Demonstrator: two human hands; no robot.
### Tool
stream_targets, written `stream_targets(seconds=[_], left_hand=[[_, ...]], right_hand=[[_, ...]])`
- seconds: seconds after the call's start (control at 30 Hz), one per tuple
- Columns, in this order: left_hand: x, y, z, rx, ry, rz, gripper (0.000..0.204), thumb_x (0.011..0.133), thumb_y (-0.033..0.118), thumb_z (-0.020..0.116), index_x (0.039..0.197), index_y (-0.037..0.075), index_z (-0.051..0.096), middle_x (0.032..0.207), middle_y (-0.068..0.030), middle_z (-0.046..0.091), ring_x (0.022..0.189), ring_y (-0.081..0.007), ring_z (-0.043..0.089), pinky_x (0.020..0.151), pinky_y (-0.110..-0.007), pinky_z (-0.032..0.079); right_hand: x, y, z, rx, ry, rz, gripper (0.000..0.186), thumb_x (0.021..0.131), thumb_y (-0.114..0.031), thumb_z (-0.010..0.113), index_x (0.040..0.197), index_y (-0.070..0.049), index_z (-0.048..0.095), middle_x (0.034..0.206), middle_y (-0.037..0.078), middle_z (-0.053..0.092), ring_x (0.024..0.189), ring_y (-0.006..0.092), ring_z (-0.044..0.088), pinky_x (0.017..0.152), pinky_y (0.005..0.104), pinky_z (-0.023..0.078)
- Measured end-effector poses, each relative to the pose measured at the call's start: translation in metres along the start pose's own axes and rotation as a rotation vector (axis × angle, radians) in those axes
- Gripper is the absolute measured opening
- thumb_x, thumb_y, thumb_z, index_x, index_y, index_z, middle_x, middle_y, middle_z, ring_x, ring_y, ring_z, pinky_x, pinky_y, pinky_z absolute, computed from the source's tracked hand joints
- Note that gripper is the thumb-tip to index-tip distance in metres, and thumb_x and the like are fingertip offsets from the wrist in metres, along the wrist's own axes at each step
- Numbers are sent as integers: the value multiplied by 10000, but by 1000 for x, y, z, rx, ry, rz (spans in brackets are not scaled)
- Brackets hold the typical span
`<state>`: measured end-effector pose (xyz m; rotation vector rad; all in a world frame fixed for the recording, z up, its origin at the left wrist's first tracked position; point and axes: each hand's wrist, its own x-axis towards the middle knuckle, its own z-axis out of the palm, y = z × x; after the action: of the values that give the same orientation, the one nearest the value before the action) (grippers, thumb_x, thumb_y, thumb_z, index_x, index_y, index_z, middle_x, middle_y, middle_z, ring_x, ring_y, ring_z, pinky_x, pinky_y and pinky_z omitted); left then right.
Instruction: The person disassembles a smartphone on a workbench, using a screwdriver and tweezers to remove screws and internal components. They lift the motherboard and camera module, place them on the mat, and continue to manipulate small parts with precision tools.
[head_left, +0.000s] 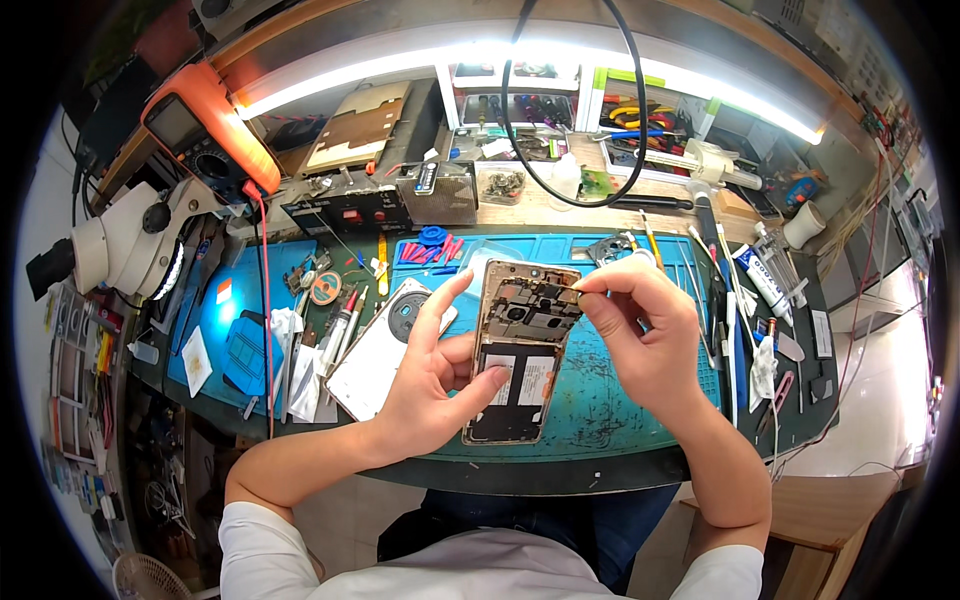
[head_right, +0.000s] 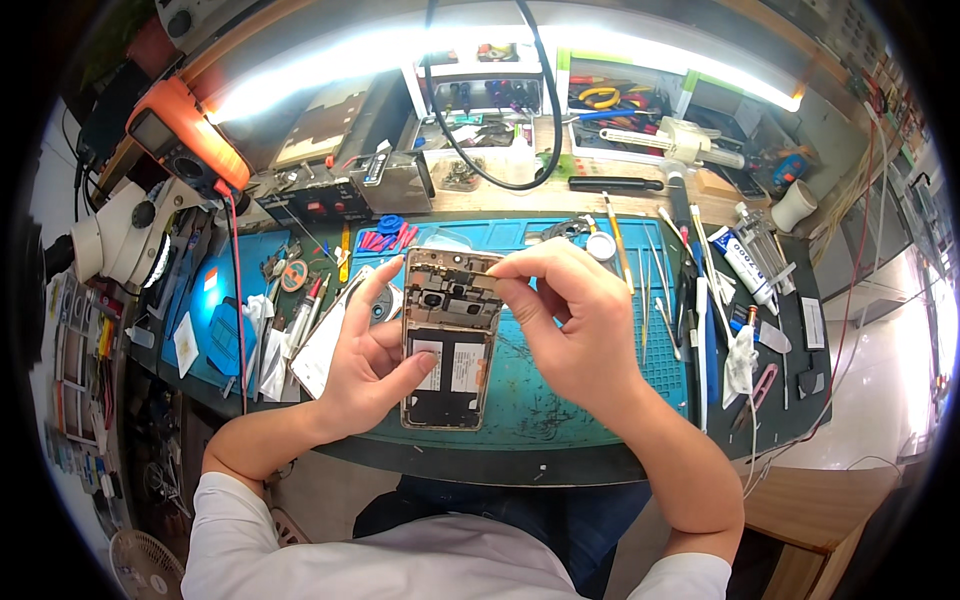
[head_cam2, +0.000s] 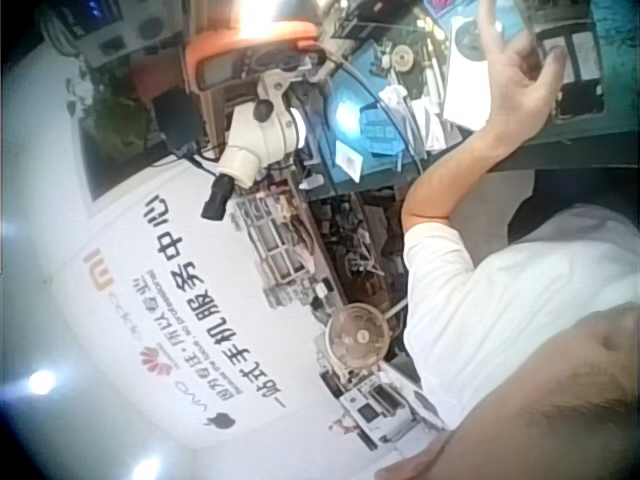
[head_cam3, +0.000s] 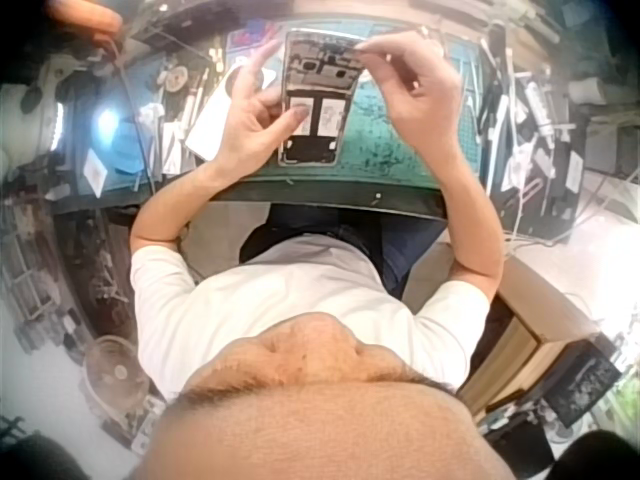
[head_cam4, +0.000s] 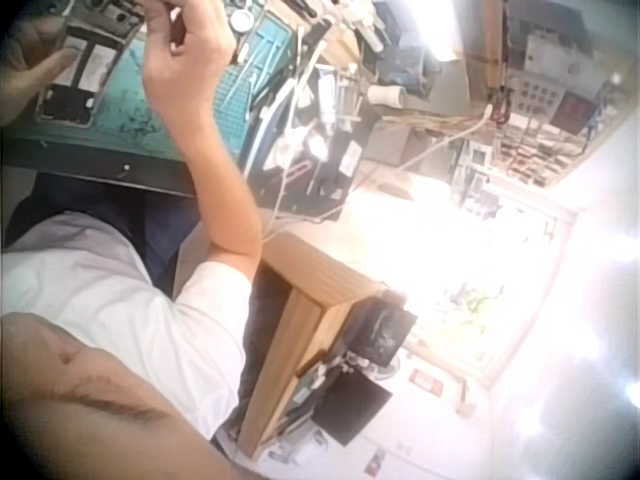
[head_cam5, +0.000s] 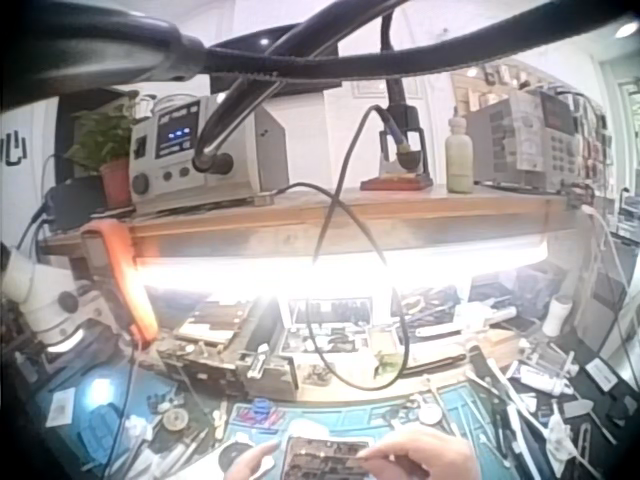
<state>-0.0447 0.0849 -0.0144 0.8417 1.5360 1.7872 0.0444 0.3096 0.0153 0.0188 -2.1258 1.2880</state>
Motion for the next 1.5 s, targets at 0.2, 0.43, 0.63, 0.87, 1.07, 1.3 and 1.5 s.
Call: stream_targets(seconds=[0.2,0.43,0.63,0.87,1.07,1.3,1.5], left_hand=[[-1,1,0,6,5,16,927,1017,-40,589,1656,114,-66,1270,-185,688,1093,-154,688,915,-300,553],[1,0,1,-11,2,16,925,1018,-45,583,1658,114,-65,1278,-193,683,1110,-162,687,937,-309,552],[0,1,1,-6,0,26,922,1018,-49,581,1660,112,-60,1274,-195,683,1116,-166,686,947,-312,550],[1,1,0,-7,-4,12,907,1014,-52,587,1663,99,-30,1273,-185,686,1114,-162,685,942,-309,549],[1,0,0,-12,-7,15,859,1014,-36,603,1657,46,39,1292,-181,684,1131,-152,674,947,-296,543],[0,-3,-2,-4,-34,26,715,1040,7,599,1633,5,201,1325,-175,674,1161,-152,660,968,-284,536],[2,-4,-4,-28,1,25,592,1076,58,571,1591,-4,286,1290,-145,696,1132,-115,647,903,-252,526]], right_hand=[[1,1,0,1,-7,-1,99,921,0,754,1010,-40,738,857,19,669,647,69,535,558,233,414],[1,0,0,-12,-18,-17,87,927,-10,753,1010,-36,743,861,24,672,653,81,545,565,239,424],[1,-1,0,-8,-23,-22,80,933,-15,751,1011,-33,749,870,31,681,670,86,560,572,239,433],[2,-3,-1,-43,-32,-57,77,933,-9,750,1008,-27,750,874,34,688,694,92,593,586,241,461],[2,-3,-1,-62,-29,-76,88,920,-2,757,1004,-31,752,882,35,699,691,97,596,567,242,463],[3,-1,-1,-121,-35,-84,105,891,-14,785,987,-46,756,898,35,714,681,112,597,542,250,455],[2,3,0,-201,-7,-192,138,862,-20,814,984,-52,758,895,50,711,734,155,648,550,263,491]])
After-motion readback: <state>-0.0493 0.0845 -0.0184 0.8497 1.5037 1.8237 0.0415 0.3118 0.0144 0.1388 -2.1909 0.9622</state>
